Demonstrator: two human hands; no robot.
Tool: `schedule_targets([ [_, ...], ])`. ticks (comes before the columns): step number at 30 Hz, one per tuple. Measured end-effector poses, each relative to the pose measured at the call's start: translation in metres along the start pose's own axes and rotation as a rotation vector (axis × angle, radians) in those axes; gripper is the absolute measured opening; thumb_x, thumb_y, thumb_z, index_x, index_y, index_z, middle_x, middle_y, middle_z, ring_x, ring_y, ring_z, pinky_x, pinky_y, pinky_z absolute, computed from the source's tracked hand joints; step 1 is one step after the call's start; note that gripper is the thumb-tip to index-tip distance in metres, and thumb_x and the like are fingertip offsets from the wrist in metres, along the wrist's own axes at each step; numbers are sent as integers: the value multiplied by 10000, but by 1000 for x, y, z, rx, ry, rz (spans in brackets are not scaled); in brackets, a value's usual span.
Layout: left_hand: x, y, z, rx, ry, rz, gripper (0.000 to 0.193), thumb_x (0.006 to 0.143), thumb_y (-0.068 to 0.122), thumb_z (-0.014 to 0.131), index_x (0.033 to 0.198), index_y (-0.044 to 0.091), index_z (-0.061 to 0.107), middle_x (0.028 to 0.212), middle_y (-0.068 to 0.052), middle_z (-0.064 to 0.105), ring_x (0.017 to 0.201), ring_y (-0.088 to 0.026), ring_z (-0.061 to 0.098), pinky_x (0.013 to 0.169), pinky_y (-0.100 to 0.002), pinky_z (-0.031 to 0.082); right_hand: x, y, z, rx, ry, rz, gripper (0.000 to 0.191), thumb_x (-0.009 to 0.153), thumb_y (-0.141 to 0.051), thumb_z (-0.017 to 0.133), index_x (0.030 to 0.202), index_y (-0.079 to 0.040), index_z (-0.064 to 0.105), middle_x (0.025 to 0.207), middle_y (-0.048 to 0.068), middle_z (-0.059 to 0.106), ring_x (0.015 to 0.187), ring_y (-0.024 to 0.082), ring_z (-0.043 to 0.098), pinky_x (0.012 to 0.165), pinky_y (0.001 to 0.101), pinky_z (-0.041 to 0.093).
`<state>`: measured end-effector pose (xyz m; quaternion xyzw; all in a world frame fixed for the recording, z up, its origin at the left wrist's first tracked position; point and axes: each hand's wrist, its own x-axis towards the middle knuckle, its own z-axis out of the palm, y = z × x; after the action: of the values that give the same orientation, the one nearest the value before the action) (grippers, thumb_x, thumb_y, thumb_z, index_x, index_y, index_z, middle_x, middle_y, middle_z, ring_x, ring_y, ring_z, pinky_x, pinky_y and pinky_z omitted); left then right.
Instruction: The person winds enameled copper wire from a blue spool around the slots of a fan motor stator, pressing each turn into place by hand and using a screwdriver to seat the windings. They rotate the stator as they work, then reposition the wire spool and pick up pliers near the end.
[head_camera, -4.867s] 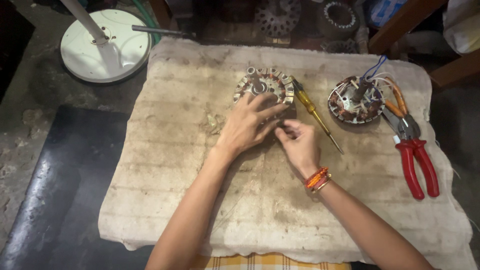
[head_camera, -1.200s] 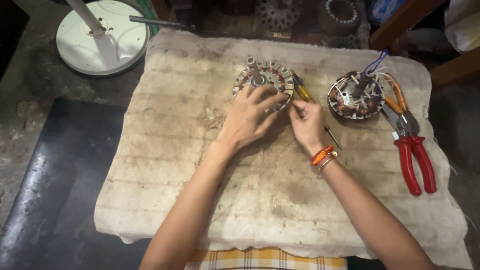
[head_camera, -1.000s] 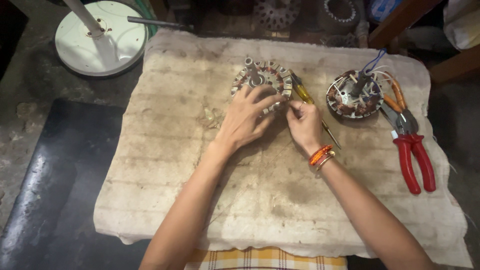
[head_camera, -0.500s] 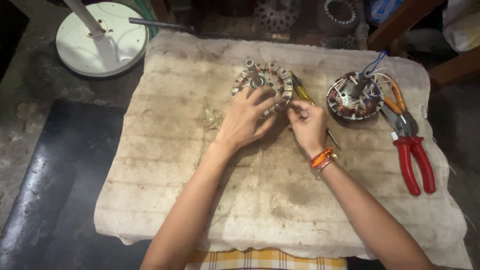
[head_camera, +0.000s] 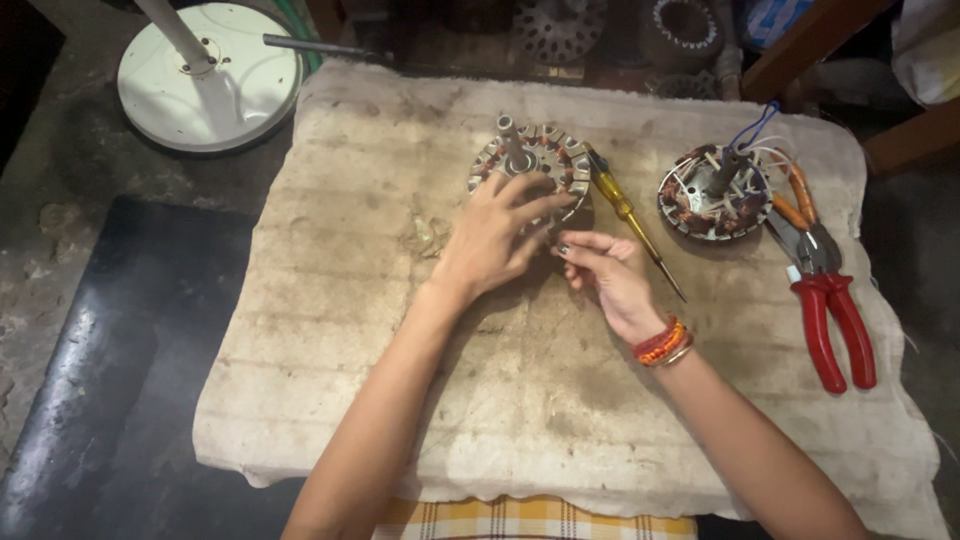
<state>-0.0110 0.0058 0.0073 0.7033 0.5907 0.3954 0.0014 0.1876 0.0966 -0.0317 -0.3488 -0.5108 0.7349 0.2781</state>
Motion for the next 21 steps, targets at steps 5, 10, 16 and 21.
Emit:
schedule_targets([
  [5,-1,1,-4,-3,-43,-12,489,867,155,685,1350,228,684,1401,-67,580,1182,-271,536,1049,-420,469,-1,-15,-4,-177,-20,-58,188,927,27,674,1102,9,742,926,67,759,643,47,615,551,175,510],
  [10,0,2,-7,17,-56,1,458,865,243,694,1322,207,687,1377,-74,581,1142,-263,536,988,-407,490,-3,-20,-1,-344,13,-260,173,934,53,674,1089,11,739,922,75,762,654,48,635,547,172,503],
  [16,1,2,7,92,39,24,422,863,399,777,1228,192,741,1267,-52,630,1060,-227,555,892,-379,506,-1,-23,8,-374,-41,-345,249,954,100,617,1176,18,694,1017,76,752,713,39,628,587,170,503],
  [21,-1,4,15,86,167,16,321,902,337,786,1184,184,761,1260,-38,638,1088,-234,573,903,-377,500,-6,-31,11,-398,-137,-418,432,918,151,556,1334,41,594,1160,139,696,824,72,658,691,194,566],
])
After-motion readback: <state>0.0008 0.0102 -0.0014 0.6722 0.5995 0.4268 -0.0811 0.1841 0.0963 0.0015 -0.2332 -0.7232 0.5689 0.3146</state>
